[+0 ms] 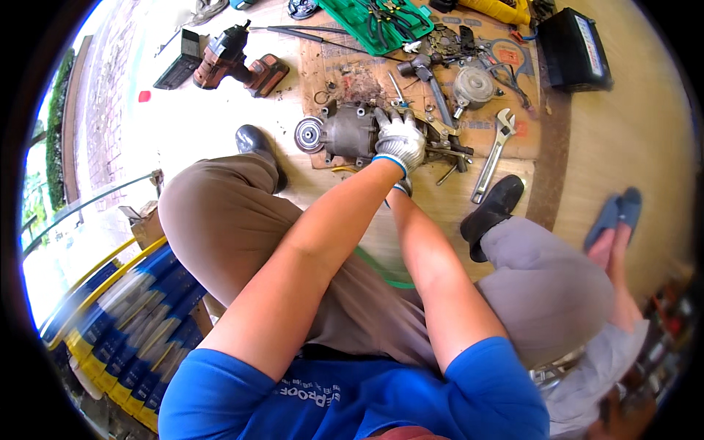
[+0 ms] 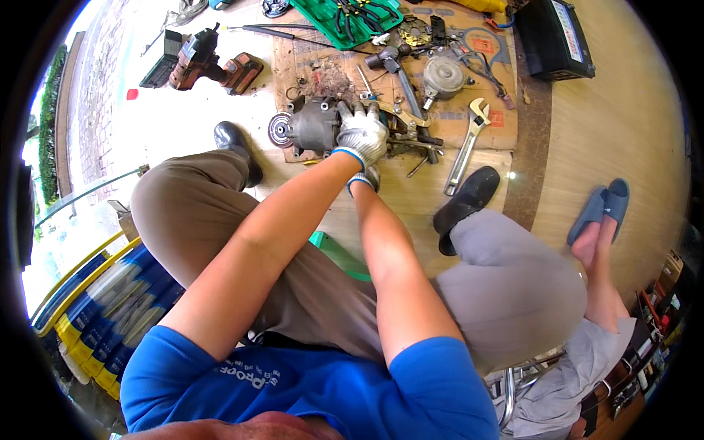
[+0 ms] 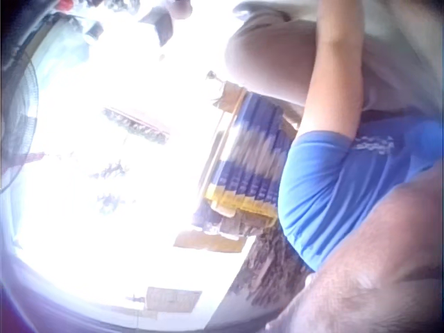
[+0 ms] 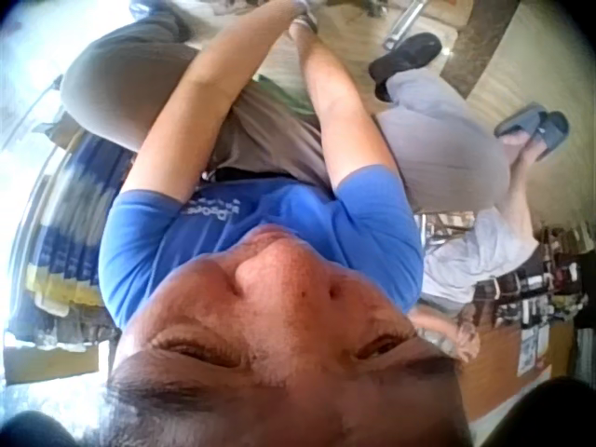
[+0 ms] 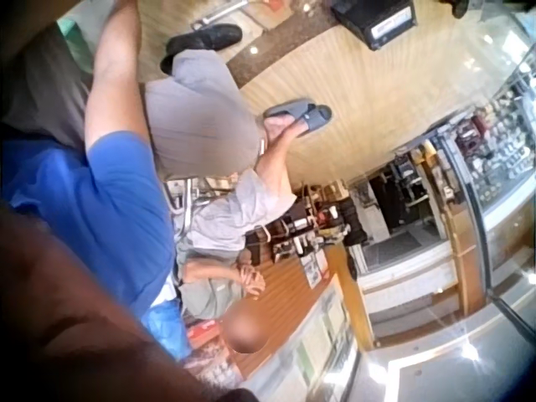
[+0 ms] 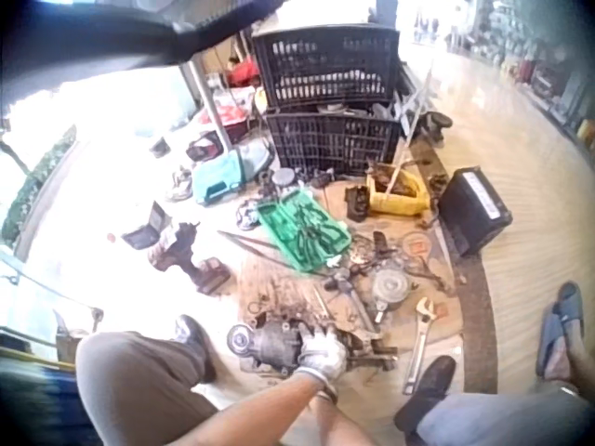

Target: The person sits on a small stool and uses a wrench and pliers to disassemble and adjust a mechanical part, likely a compressor. They remove a bolt and a spring, manipulate internal components, and inspect the assembly throughout the process.

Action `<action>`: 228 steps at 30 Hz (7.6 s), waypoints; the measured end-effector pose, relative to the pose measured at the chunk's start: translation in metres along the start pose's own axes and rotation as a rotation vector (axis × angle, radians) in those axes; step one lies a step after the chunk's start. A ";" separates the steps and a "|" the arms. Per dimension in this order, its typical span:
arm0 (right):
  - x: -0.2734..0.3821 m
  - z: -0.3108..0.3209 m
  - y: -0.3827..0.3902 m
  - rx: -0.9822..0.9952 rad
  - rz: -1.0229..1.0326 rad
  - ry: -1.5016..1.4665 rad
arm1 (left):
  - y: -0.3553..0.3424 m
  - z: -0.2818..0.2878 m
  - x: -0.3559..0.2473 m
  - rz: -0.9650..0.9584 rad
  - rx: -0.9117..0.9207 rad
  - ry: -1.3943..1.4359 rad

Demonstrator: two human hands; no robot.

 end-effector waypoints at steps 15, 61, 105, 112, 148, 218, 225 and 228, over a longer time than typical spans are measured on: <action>-0.040 0.033 -0.005 0.155 0.065 0.362 | -0.071 0.084 0.065 -0.227 0.198 -0.074; 0.136 0.210 -0.002 -0.374 0.875 1.569 | 0.000 0.085 0.137 0.008 -0.413 0.525; 0.111 0.178 -0.005 -0.352 0.524 0.297 | -0.010 0.092 0.149 -0.070 -0.558 0.496; 0.159 0.176 -0.006 -0.404 0.869 0.984 | -0.021 0.095 0.154 0.035 -0.518 0.464; 0.097 0.118 -0.109 0.431 -0.026 -1.152 | -0.044 0.103 0.164 -0.010 -0.448 0.346; 0.140 0.249 -0.027 -0.209 0.364 -0.043 | 0.033 0.068 0.127 0.046 -0.536 0.300; 0.059 0.231 -0.013 -0.401 0.722 0.483 | 0.031 0.067 0.124 0.013 -0.585 0.330; 0.039 0.221 -0.031 -0.245 0.509 0.465 | 0.029 0.065 0.124 -0.001 -0.575 0.324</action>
Point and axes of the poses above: each hand's wrist, its own y-axis away from the middle knuckle, its own z-axis out of the back of the hand, x = y × z, the point moved 9 cm from there along -y, towards the middle knuckle, and after that the axes turned 15 degrees about y, right-handed, at the moved point
